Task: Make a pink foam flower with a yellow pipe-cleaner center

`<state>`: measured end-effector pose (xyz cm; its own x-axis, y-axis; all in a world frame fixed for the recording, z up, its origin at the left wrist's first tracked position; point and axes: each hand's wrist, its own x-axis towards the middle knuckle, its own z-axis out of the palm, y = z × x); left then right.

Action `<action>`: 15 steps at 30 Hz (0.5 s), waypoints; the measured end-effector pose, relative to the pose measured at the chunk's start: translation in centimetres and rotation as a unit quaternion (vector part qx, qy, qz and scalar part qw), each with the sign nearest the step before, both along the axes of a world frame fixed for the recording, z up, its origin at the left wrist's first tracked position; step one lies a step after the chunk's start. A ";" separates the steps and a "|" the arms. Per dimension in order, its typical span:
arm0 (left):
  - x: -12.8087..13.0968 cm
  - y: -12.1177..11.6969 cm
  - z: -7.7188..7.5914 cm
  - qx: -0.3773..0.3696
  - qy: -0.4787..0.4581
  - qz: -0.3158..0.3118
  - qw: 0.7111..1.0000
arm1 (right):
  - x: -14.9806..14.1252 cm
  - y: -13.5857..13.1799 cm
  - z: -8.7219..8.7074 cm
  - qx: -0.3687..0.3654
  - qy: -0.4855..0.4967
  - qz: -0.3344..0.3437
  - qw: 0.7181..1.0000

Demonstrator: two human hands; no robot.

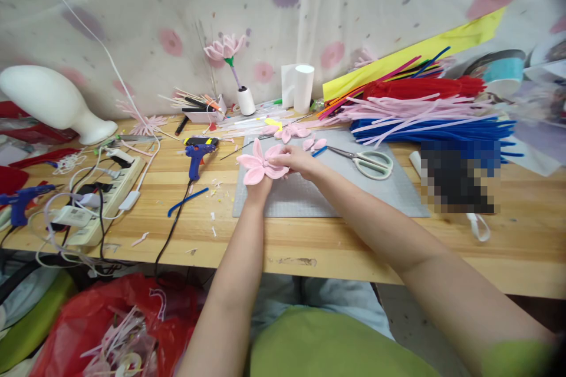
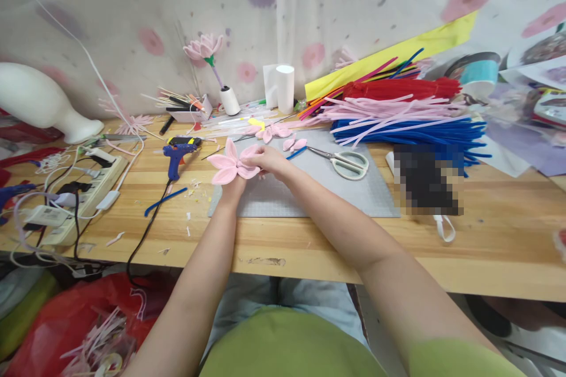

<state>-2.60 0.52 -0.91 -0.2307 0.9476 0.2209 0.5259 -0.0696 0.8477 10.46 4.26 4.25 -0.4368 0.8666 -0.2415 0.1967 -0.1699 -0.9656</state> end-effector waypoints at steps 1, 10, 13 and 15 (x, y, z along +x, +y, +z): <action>0.1 0.0 0.0 -0.004 -0.002 -0.011 1.000 | 0.0 0.2 -0.1 -0.006 0.002 -0.018 1.000; 1.1 0.7 -0.2 -0.004 -0.063 -0.060 0.996 | -0.1 0.0 -0.6 -0.026 -0.035 -0.051 0.998; 1.0 0.7 0.0 0.000 -0.073 -0.047 0.996 | -0.3 -0.1 -0.6 -0.030 -0.016 -0.036 0.999; 0.8 0.5 0.2 0.008 -0.085 -0.055 0.995 | -0.4 0.0 -0.6 -0.043 0.009 -0.033 0.998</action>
<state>-1.78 1.07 -0.67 -0.1618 0.9657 0.2029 0.3631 -0.1330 0.9222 10.11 4.29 3.64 -0.3837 0.8704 -0.3084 0.1654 -0.2637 -0.9503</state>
